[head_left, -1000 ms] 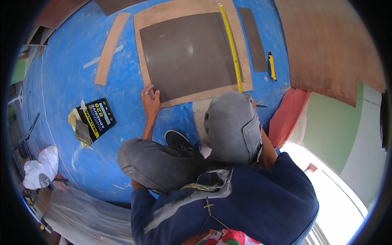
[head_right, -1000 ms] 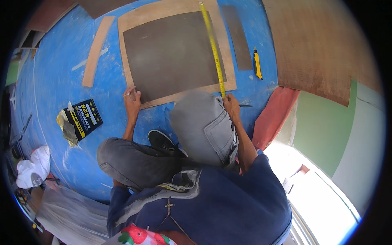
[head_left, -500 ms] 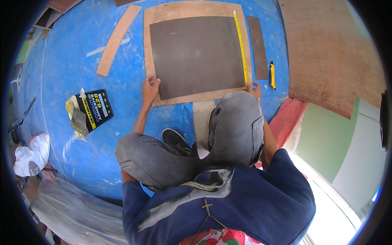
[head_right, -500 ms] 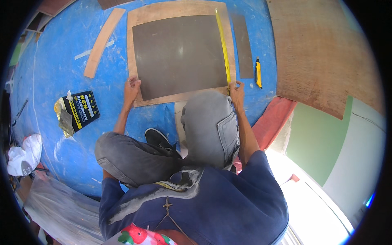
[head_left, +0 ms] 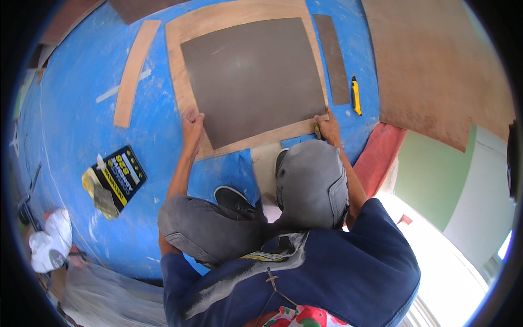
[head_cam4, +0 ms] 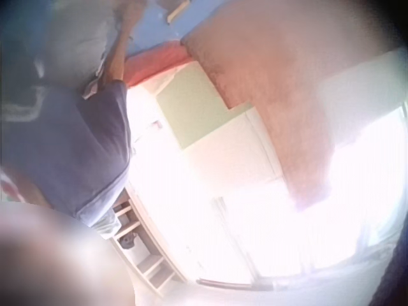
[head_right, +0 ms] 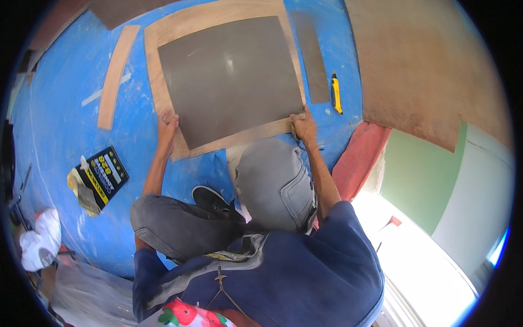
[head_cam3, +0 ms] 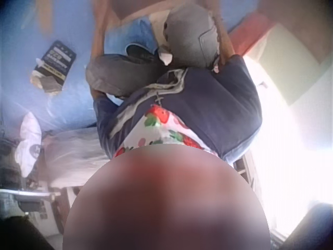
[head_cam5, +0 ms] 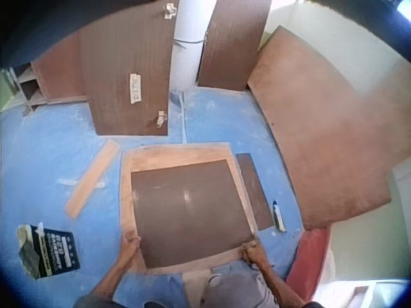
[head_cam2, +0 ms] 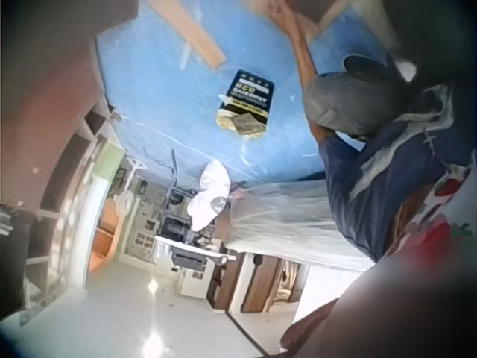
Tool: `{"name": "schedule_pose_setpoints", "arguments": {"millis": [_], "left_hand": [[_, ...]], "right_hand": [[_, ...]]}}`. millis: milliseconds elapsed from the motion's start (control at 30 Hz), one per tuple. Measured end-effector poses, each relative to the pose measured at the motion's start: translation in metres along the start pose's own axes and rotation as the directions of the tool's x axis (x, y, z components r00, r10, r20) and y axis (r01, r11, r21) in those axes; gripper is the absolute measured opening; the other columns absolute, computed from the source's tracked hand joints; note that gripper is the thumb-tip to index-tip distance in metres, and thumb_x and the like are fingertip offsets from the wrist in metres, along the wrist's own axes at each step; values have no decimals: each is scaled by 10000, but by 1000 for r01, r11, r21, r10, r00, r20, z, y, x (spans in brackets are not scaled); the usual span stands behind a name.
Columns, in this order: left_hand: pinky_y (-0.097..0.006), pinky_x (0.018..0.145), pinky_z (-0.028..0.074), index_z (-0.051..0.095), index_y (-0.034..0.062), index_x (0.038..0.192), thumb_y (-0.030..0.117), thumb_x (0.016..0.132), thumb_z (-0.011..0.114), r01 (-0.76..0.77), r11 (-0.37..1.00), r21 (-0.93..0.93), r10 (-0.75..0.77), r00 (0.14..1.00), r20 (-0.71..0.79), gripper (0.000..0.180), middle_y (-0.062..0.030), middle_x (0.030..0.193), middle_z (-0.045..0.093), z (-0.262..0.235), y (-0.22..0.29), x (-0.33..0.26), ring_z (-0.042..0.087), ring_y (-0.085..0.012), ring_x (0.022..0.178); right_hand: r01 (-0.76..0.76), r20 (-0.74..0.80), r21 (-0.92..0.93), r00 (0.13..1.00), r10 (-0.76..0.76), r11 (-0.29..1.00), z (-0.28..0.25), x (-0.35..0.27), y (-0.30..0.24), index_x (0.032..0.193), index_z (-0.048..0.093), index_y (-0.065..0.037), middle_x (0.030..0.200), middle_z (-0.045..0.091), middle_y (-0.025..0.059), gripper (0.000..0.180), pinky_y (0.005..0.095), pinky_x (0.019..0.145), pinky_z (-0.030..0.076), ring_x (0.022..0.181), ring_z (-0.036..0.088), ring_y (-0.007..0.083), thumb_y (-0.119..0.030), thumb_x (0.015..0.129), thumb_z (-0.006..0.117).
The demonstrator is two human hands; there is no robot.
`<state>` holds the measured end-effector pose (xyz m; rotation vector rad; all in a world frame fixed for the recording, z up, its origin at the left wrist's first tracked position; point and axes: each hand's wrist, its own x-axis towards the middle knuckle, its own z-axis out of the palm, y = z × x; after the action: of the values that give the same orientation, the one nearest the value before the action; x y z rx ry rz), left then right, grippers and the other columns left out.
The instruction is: The person measures a dark rectangular board with a tape measure and pencil, then uses a utility knife to cut along marked lines. They also fit a smaller wooden strip onto the board and trim it to size.
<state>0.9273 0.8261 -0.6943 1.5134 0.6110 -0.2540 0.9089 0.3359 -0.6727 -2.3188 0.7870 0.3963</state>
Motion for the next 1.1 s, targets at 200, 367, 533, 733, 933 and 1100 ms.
{"name": "schedule_pose_setpoints", "arguments": {"millis": [200,367,533,733,933,1100], "left_hand": [[-392,1134,366,466,40,1503,212,957,635,156,987,34,-157,918,363,597,-82,1463,521,-35,13,30,473,-225,1352],[-419,1203,329,433,2,1536,382,983,612,276,950,145,-294,634,715,695,-142,1577,444,4,128,68,437,-290,1440],[-401,1140,398,499,-34,1465,382,1019,594,237,926,295,-377,496,782,617,-142,1485,530,96,239,36,512,-286,1341],[-395,1134,403,505,-42,1454,376,1017,599,12,960,279,-245,517,820,612,-147,1475,534,172,263,-19,517,-285,1327],[-389,1127,409,512,-49,1443,371,1014,604,-107,972,210,-125,524,843,607,-152,1465,538,205,247,-35,522,-284,1312],[-389,1096,439,502,-70,1434,328,1010,615,-23,987,159,-111,620,777,593,-153,1457,538,222,222,-62,535,-285,1289]], "right_hand": [[593,310,-545,800,-514,593,30,26,53,1185,763,-160,1130,760,94,289,416,888,551,972,712,280,-225,955,600],[89,98,-76,992,-81,993,3,-6,37,1297,668,-33,1157,723,230,477,504,900,543,1032,695,394,-320,917,638],[14,-204,332,977,57,943,-87,-95,18,1510,476,-62,1465,549,243,779,464,1158,395,1376,506,394,-466,876,683],[34,-342,404,932,116,914,-208,-204,8,1496,489,-38,1488,536,219,751,438,1166,390,1385,499,377,-433,889,688],[114,-467,514,869,166,850,-301,-303,-47,1507,482,-59,1325,629,238,722,413,1053,467,1233,607,353,-386,897,689],[139,-504,360,861,67,923,-315,-333,-96,1477,504,-41,1274,675,198,723,422,997,502,1181,650,330,-398,875,683]]}}
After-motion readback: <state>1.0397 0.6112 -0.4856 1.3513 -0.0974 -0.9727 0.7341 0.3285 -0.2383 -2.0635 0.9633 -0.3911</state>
